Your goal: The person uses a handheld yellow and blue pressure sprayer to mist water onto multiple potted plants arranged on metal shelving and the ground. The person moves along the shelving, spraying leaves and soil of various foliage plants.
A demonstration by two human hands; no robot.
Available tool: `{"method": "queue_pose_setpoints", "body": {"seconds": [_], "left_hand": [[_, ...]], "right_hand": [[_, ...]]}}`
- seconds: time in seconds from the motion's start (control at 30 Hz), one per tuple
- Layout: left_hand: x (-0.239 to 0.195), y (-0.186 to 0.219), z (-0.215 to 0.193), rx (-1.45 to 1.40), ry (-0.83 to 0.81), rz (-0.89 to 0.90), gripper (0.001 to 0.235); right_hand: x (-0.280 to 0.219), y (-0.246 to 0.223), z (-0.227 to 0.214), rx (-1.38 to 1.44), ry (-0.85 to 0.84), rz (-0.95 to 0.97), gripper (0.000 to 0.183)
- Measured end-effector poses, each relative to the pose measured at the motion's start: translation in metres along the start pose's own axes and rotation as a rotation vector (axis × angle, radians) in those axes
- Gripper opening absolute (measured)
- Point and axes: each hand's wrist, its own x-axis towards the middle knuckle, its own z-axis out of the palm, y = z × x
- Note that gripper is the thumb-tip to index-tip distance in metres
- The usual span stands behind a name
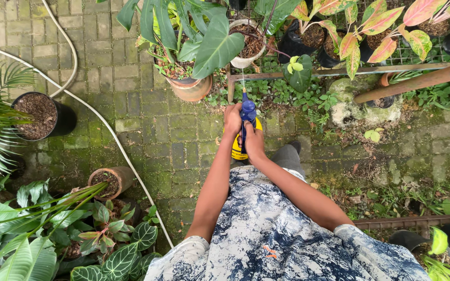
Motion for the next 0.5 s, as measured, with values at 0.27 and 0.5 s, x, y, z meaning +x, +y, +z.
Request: {"method": "queue_pose_setpoints", "body": {"seconds": [0.27,0.5], "left_hand": [[0.001,-0.011,0.011,0.133,-0.023,0.143,0.042],[0.002,-0.012,0.013,-0.021,-0.012,-0.036,0.043]], "right_hand": [[0.0,-0.001,-0.007,0.037,0.022,0.009,0.046],[0.002,0.001,-0.01,-0.013,0.025,0.006,0.045]]}}
